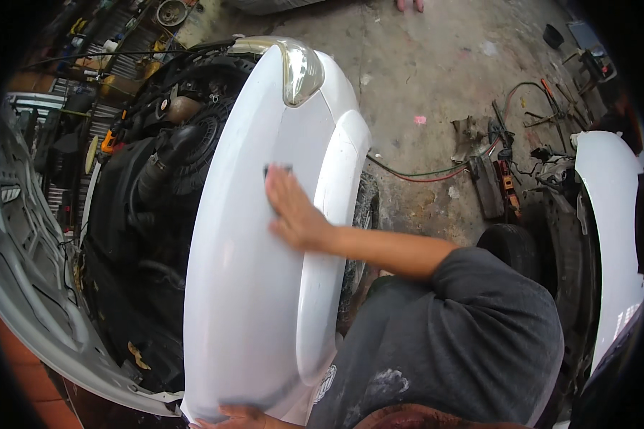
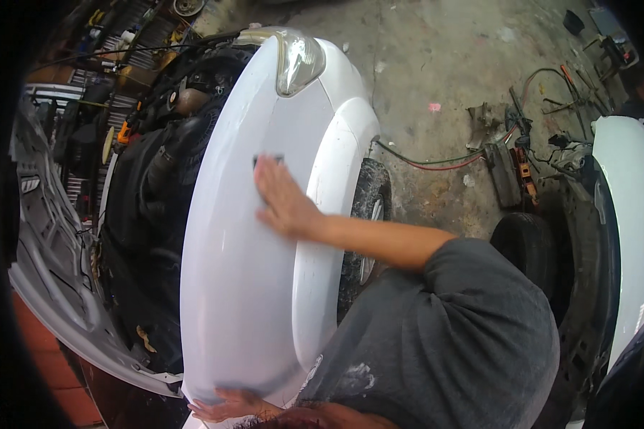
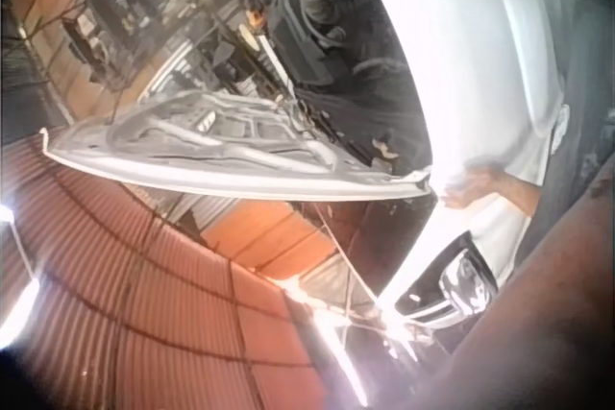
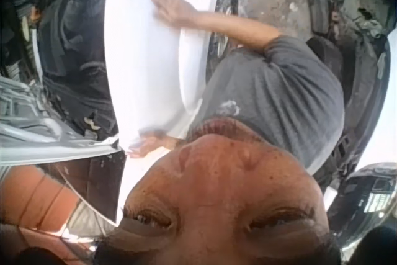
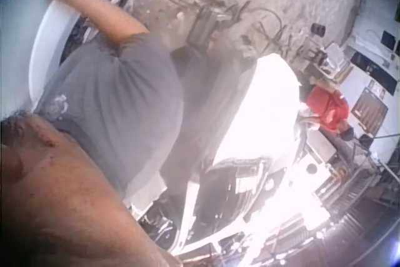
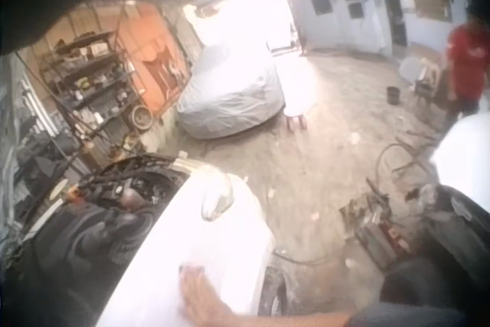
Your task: The person sands a white vehicle panel by hand using a sanding block, dipping the block and a cloth into a bucket of water to rinse the surface and the tool.
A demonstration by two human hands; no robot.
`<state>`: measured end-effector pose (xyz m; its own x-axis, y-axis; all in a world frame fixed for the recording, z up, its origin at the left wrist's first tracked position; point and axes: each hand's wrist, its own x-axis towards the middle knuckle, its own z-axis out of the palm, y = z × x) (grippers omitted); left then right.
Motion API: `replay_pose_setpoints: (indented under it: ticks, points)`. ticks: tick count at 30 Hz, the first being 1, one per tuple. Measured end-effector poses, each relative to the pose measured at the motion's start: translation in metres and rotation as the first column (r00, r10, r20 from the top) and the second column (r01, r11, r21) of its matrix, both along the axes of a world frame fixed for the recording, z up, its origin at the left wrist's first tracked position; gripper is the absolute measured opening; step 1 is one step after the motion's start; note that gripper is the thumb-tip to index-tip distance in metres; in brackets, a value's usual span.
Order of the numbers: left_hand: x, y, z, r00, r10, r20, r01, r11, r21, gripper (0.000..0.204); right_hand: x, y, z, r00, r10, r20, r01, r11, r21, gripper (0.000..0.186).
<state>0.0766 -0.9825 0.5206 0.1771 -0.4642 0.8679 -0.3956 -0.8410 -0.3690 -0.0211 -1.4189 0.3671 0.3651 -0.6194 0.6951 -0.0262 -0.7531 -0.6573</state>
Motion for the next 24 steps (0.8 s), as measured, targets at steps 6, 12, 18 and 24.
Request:
replay_pose_setpoints:
  ticks: [6, 12, 18, 24]
  points:
    - [-0.002, -0.009, 0.005, 0.998, -0.059, -0.015, 0.059, 0.998, -0.007, 0.061, -0.030, -0.088, -0.017, 0.999, -0.017, -0.049, 0.020, 0.998, 0.052, 0.072]
    - [0.002, -0.005, 0.003, 0.995, -0.092, -0.039, 0.089, 0.994, -0.063, 0.060, 0.003, -0.057, 0.012, 0.992, -0.092, 0.080, 0.087, 0.994, 0.069, 0.073]
    - [0.006, -0.006, -0.002, 0.998, -0.039, -0.039, 0.036, 0.995, -0.088, 0.061, -0.033, -0.104, 0.003, 0.997, -0.076, -0.026, 0.079, 0.985, 0.156, 0.073]
    - [0.012, 0.009, -0.005, 0.999, 0.050, 0.005, -0.050, 0.994, -0.092, 0.064, -0.028, -0.007, -0.008, 0.992, 0.056, -0.111, -0.042, 0.992, 0.123, 0.074]
